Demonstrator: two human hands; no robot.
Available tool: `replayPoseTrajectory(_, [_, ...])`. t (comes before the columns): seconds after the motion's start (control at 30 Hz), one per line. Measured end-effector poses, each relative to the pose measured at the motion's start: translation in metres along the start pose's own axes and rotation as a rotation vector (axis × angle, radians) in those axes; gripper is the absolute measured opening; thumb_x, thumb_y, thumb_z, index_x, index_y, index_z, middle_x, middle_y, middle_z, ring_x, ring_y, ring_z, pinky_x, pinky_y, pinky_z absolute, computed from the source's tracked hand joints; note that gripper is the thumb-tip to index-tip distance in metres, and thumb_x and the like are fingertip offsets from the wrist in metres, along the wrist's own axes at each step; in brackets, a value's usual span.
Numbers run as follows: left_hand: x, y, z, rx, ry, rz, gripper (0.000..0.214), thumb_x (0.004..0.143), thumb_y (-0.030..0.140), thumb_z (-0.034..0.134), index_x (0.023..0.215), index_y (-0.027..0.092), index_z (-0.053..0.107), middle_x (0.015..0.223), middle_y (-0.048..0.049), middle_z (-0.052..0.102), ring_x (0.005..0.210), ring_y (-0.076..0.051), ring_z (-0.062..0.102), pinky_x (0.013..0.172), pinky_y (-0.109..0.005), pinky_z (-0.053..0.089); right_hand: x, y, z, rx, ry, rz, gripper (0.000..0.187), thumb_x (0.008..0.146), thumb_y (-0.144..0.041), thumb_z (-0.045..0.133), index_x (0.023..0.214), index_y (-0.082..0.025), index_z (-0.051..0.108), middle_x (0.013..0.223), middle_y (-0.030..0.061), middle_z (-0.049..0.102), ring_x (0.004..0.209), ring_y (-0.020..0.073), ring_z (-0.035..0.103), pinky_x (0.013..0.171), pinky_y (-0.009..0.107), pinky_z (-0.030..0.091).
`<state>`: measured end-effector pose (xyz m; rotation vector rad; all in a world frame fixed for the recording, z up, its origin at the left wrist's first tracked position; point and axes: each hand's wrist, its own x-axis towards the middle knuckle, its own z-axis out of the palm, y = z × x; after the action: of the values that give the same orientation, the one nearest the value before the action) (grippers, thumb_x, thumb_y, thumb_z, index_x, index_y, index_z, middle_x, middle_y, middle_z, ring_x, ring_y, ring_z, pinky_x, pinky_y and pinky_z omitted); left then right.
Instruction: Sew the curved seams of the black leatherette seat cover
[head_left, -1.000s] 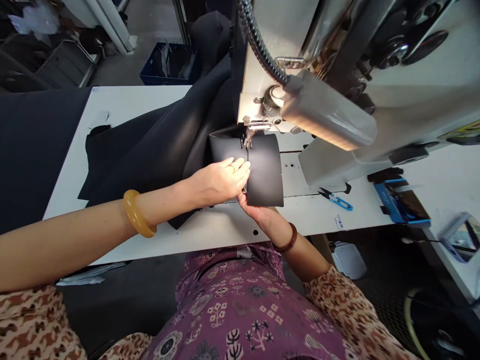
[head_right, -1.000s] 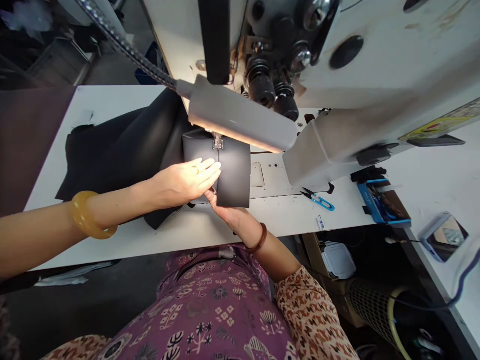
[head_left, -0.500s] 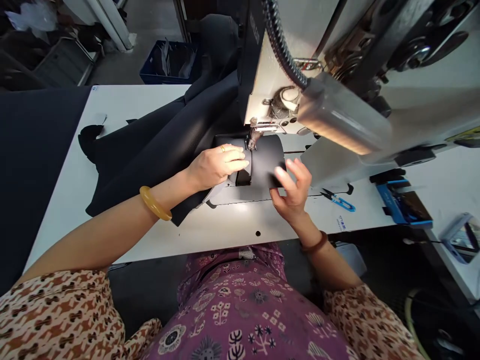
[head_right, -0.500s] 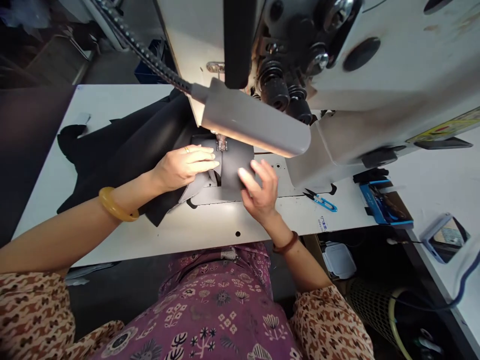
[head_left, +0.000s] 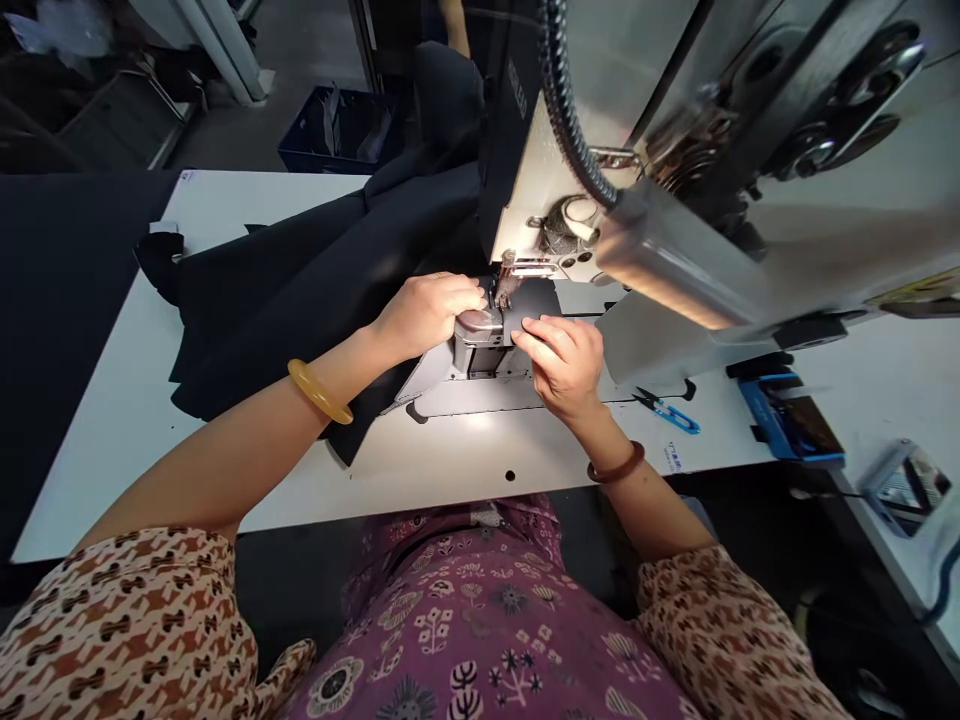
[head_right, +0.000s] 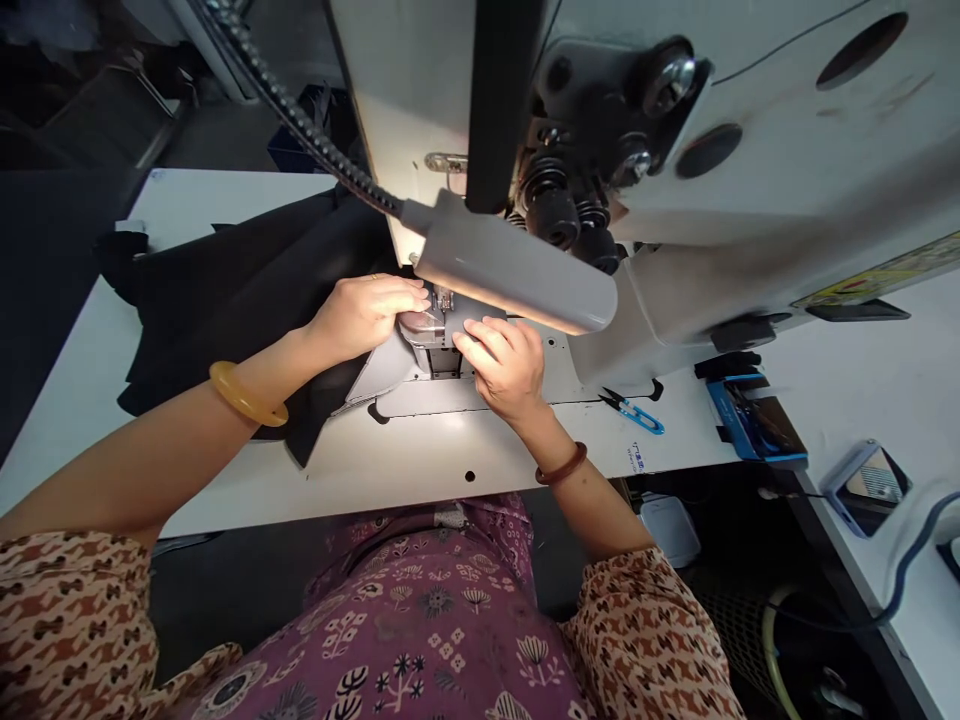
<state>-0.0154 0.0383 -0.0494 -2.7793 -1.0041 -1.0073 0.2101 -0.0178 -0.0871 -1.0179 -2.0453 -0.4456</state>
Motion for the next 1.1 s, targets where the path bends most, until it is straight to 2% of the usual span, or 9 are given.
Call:
replayPoseTrajectory(0.2, [0.003,-0.004,0.004,0.001,0.062,-0.023,0.030,0.089,0.013,0.042,0.080,0.016,0.071,0.083,-0.0022,0.072,0.080,-0.014,0.068,0.073,-0.025,0.053,0.009,0.004,0.006,0.055,0.018,0.082,0.029,0.092,-0.019,0.044,0.092,-0.027,0.072,0.097,0.0009,0.073,0.093,0.0158,0.064,0.081,0.032,0.043])
replayPoseTrajectory(0.37, [0.000,-0.004,0.008,-0.027,0.118,-0.066,0.030,0.085,0.008,0.042,0.078,0.016,0.070,0.083,-0.0031,0.072,0.079,-0.014,0.068,0.070,-0.024,0.051,0.015,0.004,0.007,0.094,0.096,0.080,0.028,0.092,-0.015,0.045,0.090,-0.024,0.071,0.094,0.0008,0.073,0.085,0.0150,0.064,0.079,0.031,0.046])
replayPoseTrajectory(0.47, [-0.001,-0.002,0.008,-0.034,0.141,-0.068,0.028,0.084,0.008,0.043,0.077,0.015,0.069,0.082,-0.0035,0.072,0.076,-0.014,0.067,0.068,-0.024,0.051,0.015,0.005,0.009,0.125,0.086,0.108,0.030,0.093,-0.018,0.043,0.090,-0.024,0.072,0.094,0.0019,0.073,0.087,0.0160,0.064,0.081,0.033,0.047])
replayPoseTrajectory(0.6, [-0.001,-0.003,0.008,-0.028,0.127,-0.087,0.027,0.083,0.007,0.044,0.077,0.016,0.069,0.081,-0.0024,0.072,0.076,-0.013,0.067,0.067,-0.023,0.050,0.014,0.005,0.011,0.165,0.071,0.116,0.032,0.093,-0.018,0.040,0.090,-0.024,0.071,0.094,0.0032,0.072,0.088,0.0166,0.063,0.080,0.033,0.050])
replayPoseTrajectory(0.7, [0.000,-0.004,0.009,-0.038,0.123,-0.106,0.027,0.082,0.007,0.045,0.078,0.017,0.070,0.082,-0.0021,0.072,0.076,-0.013,0.067,0.067,-0.022,0.050,0.014,0.005,0.011,0.203,0.107,0.098,0.030,0.092,-0.016,0.041,0.089,-0.023,0.071,0.093,0.0038,0.072,0.088,0.0164,0.062,0.079,0.032,0.050])
replayPoseTrajectory(0.83, [-0.001,-0.002,0.009,-0.068,0.108,-0.147,0.026,0.082,0.009,0.045,0.080,0.016,0.070,0.084,-0.0030,0.072,0.077,-0.014,0.067,0.069,-0.023,0.050,0.015,0.005,0.012,0.256,0.165,0.066,0.028,0.091,-0.012,0.044,0.090,-0.021,0.070,0.092,0.0049,0.072,0.088,0.0161,0.063,0.081,0.032,0.051])
replayPoseTrajectory(0.97, [0.001,-0.004,-0.002,-0.163,0.055,-0.259,0.031,0.076,0.005,0.042,0.079,0.019,0.070,0.086,0.0002,0.072,0.079,-0.013,0.067,0.074,-0.022,0.051,0.015,0.007,0.013,0.282,0.166,0.059,0.028,0.091,-0.012,0.044,0.090,-0.022,0.070,0.093,0.0038,0.072,0.087,0.0160,0.065,0.081,0.034,0.053])
replayPoseTrajectory(1.03, [0.010,-0.011,-0.011,-0.167,-0.003,-0.315,0.032,0.075,0.006,0.042,0.079,0.020,0.071,0.088,0.0005,0.073,0.086,-0.015,0.067,0.082,-0.024,0.051,0.016,0.007,0.013,0.311,0.163,0.060,0.029,0.090,-0.010,0.043,0.092,-0.022,0.069,0.095,0.0041,0.072,0.089,0.0162,0.066,0.082,0.034,0.052])
replayPoseTrajectory(1.1, [0.026,-0.026,-0.018,-0.078,-0.054,-0.379,0.029,0.079,0.012,0.047,0.093,0.018,0.072,0.104,-0.0036,0.071,0.104,-0.020,0.064,0.096,-0.031,0.047,0.017,0.005,0.014,0.335,0.166,0.061,0.030,0.089,-0.008,0.043,0.094,-0.022,0.069,0.096,0.0046,0.072,0.089,0.0164,0.066,0.081,0.034,0.052])
